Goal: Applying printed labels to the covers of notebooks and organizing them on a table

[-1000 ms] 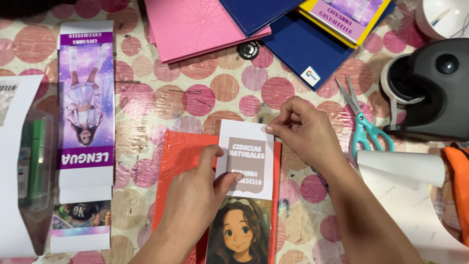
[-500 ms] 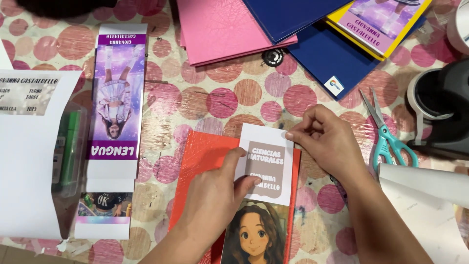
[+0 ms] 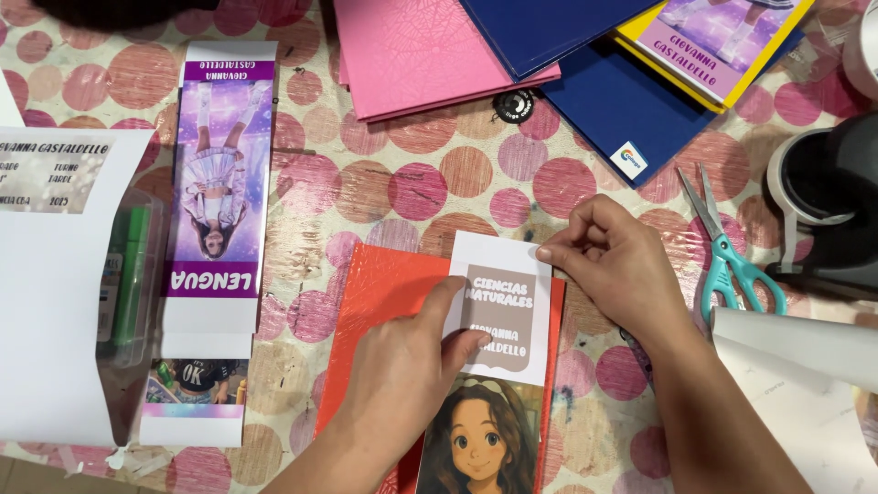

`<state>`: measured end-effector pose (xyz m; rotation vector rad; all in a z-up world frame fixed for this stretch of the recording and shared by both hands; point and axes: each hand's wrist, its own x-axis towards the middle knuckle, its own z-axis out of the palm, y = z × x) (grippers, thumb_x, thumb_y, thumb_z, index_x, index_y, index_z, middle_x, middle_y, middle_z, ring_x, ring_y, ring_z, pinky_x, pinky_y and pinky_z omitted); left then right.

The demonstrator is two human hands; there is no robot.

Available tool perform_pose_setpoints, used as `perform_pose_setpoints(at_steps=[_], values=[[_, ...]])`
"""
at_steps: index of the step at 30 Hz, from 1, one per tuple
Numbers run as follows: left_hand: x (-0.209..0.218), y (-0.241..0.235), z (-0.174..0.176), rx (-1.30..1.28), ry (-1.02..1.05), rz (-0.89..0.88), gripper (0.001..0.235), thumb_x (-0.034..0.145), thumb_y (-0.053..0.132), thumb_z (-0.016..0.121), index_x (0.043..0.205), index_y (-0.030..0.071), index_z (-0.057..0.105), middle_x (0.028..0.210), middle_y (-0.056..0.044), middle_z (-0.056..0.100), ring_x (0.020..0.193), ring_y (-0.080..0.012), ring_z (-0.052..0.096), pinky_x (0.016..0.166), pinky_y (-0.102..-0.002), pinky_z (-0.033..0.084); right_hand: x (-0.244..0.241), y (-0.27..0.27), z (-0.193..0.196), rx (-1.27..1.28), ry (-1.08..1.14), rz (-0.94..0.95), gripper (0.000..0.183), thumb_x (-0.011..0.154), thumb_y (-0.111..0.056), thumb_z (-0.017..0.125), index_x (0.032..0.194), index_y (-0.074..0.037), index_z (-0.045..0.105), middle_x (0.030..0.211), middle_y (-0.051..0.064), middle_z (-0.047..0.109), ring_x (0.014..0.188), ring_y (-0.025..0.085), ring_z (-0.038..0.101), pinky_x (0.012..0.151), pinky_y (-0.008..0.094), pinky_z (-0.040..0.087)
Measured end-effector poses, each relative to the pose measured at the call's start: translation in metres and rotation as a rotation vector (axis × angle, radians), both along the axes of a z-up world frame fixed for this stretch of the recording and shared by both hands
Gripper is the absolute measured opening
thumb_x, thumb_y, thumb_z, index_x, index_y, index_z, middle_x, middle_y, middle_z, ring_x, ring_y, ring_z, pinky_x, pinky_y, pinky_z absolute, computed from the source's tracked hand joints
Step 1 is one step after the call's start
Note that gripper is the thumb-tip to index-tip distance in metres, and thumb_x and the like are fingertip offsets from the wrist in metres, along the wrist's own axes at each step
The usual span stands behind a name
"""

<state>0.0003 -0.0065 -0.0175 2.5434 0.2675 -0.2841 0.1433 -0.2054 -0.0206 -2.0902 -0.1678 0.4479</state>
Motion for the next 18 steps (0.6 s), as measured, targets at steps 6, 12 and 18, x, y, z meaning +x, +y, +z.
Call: perform_pose_setpoints(at_steps=[6, 12, 18], values=[[0.0013, 0.0004, 0.0012, -0.008, -0.001, -0.012, 0.059, 0.092, 0.048, 0.069, 0.143, 0.023, 0.050, 0.076, -0.015, 0.075, 0.067, -0.0467, 0.070, 0.054, -0.058, 0.051, 0.0004, -0.0009, -0.0001, -0.006, -0.029, 0.020, 0.034, 0.086, -0.009, 0.084, 0.084, -0.014, 0.050, 0.079, 0.001, 0.079, 0.075, 0.004, 0.063, 0.068, 0.024, 0.047], [0.0027, 0.0008, 0.0033, -0.015, 0.018, -0.006, 0.060, 0.092, 0.047, 0.069, 0.144, 0.024, 0.050, 0.077, -0.015, 0.075, 0.067, -0.0451, 0.070, 0.056, -0.058, 0.051, 0.0012, -0.0014, -0.0013, -0.004, -0.044, 0.027, 0.034, 0.086, -0.009, 0.084, 0.084, -0.014, 0.050, 0.078, 0.000, 0.078, 0.073, 0.003, 0.059, 0.067, 0.023, 0.044], [0.0027, 0.0006, 0.0029, -0.016, 0.024, -0.003, 0.062, 0.091, 0.047, 0.071, 0.145, 0.024, 0.050, 0.081, -0.015, 0.076, 0.070, -0.0466, 0.071, 0.057, -0.059, 0.052, 0.0018, -0.0024, -0.0044, 0.023, -0.034, 0.027, 0.035, 0.086, -0.007, 0.084, 0.083, -0.014, 0.050, 0.079, 0.001, 0.078, 0.075, 0.004, 0.062, 0.067, 0.023, 0.047]])
